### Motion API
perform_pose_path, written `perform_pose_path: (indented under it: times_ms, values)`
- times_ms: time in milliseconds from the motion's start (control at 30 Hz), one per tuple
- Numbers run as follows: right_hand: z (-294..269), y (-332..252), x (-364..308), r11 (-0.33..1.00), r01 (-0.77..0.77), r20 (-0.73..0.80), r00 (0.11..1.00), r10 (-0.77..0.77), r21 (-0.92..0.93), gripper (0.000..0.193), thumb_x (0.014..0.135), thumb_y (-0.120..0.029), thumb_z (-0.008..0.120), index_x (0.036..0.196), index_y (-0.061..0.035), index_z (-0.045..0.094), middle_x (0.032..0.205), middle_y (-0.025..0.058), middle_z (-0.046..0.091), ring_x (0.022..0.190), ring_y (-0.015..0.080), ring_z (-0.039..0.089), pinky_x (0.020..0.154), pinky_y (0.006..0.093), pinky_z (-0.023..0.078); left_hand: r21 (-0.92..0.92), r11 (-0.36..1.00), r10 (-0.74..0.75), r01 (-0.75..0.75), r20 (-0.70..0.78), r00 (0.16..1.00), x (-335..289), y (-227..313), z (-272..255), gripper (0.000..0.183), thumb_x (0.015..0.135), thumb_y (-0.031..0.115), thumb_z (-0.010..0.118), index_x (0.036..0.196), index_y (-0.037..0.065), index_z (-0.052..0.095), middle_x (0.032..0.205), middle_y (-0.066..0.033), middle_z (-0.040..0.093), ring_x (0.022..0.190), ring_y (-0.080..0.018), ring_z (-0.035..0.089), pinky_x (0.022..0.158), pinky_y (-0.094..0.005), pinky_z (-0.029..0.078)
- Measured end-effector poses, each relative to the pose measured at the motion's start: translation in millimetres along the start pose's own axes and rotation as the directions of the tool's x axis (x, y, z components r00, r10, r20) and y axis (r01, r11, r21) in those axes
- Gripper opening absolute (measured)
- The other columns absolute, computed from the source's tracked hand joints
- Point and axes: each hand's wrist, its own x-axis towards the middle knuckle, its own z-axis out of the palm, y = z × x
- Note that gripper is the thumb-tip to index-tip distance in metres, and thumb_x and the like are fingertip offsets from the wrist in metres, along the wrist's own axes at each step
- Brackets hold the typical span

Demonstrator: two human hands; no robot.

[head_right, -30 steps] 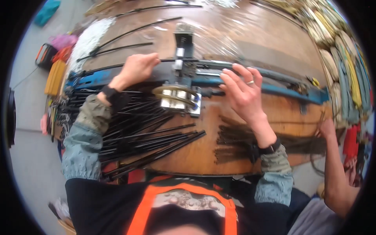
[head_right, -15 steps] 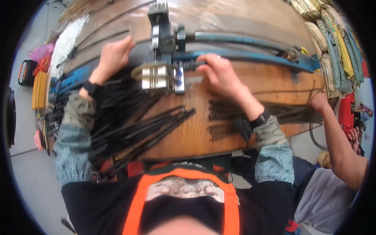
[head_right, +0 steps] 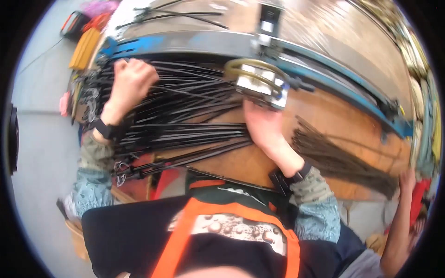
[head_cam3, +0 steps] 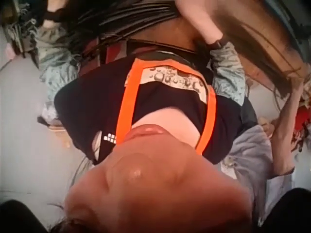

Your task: The person inserts a spring into a black tube, places the tube into a machine to press a component onto it, and then sets the finished tube aside. This process is repeated for several tubes and springs.

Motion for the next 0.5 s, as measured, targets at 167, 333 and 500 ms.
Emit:
perform_pose_path:
  times_ms: [167,333,500]
  values:
    - [-25.9,-14.1,-1.1,0.933,0.05,0.012,0.998,-0.058,0.357,0.021,0.08,-0.011,0.069,0.1,-0.0087,0.064,0.072,0.0057,0.057,0.067,0.0235,0.062,0.055,0.0371,0.048,-0.012,1.0,-0.024,0.025,0.077,0.997,-82.3,-25.0,1.2,0.013,0.08,0.011,0.067,0.091,0.014,0.064,0.086,-0.0014,0.061,0.088,-0.0221,0.058,0.087,-0.0402,0.04]
    - [-60.1,-36.8,1.8,0.775,0.232,-0.31,0.949,-0.049,0.588,0.018,0.077,-0.009,0.073,0.093,-0.0092,0.064,0.075,0.0071,0.06,0.064,0.0233,0.061,0.055,0.0347,0.048,-0.162,0.986,0.017,-0.036,-0.121,0.993,-69.7,-41.6,-18.5,0.028,0.076,0.0,0.064,0.102,0.009,0.065,0.084,-0.0062,0.06,0.083,-0.0254,0.06,0.076,-0.0378,0.049]
    - [-121.7,1.9,17.8,0.614,0.089,-0.216,0.967,0.136,0.784,0.024,0.086,-0.006,0.073,0.108,-0.0041,0.064,0.078,0.0093,0.064,0.063,0.0201,0.061,0.056,0.0334,0.049,-0.056,0.994,0.062,-0.091,-0.393,0.918,5.0,-34.2,-104.1,0.042,0.077,-0.011,0.061,0.114,0.007,0.066,0.083,-0.0095,0.057,0.075,-0.0269,0.06,0.066,-0.0377,0.05]
